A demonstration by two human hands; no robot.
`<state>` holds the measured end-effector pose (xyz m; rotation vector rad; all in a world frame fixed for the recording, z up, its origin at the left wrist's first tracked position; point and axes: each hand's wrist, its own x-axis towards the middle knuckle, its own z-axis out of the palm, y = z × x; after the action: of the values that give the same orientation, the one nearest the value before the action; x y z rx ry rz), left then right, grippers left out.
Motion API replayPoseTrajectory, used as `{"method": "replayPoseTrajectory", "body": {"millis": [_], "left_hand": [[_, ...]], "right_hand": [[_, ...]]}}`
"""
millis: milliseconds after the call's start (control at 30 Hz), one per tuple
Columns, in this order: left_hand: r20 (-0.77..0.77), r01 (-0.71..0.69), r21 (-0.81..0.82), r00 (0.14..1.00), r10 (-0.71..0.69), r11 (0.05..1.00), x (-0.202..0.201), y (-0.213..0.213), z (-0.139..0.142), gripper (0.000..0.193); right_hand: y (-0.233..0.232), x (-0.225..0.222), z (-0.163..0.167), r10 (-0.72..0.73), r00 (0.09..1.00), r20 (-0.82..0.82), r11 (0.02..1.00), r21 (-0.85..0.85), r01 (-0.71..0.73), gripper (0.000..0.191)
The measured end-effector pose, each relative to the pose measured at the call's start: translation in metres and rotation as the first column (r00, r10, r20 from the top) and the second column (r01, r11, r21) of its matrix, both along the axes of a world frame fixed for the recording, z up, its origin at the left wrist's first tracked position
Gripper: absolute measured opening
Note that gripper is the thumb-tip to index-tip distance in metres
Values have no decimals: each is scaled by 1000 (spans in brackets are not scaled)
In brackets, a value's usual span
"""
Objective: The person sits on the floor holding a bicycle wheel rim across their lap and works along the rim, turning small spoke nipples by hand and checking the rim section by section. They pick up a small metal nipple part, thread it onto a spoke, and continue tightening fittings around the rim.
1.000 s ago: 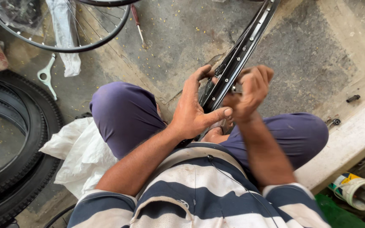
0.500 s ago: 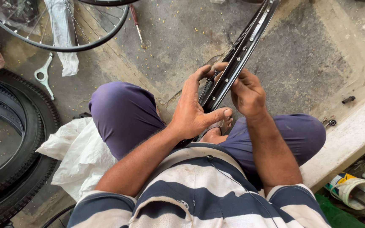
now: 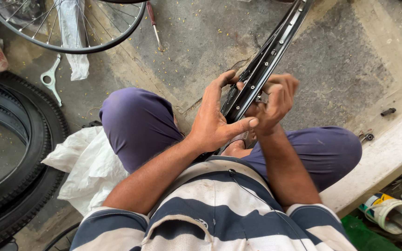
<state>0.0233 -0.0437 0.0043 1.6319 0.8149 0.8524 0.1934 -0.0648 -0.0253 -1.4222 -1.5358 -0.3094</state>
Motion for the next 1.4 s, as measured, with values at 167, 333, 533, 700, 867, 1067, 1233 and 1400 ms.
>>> {"method": "replayPoseTrajectory", "body": {"millis": [167,333,533,700,867,1067,1233,1400], "left_hand": [[-1,34,-31,999,-34,999,-1,0,-2,110],[-2,22,-33,1000,-23,999,0,-2,-4,110],[2,4,-49,1000,-4,999,-2,0,-2,108],[6,6,-71,1000,-6,997,-1,3,-1,108],[33,10,-92,999,-7,996,-1,1,-1,108],[9,6,-41,1000,-5,999,-3,-1,-2,109],[-1,15,-45,1000,-15,999,-2,0,-2,107],[-24,13,-14,1000,-13,1000,-2,1,-1,109]], "right_hand": [[-17,17,-11,177,518,-837,836,-150,-528,22],[-18,38,-6,207,123,-971,634,37,-772,35],[-20,34,-4,178,230,-957,677,-50,-734,35],[-13,30,-5,248,89,-965,645,96,-758,26],[-6,33,9,125,-89,-988,584,145,-799,34],[-5,30,37,237,422,-875,603,-207,-770,39],[5,19,28,193,981,-16,955,-229,-191,30],[0,8,1,-25,999,43,1000,-3,25,43]]}}
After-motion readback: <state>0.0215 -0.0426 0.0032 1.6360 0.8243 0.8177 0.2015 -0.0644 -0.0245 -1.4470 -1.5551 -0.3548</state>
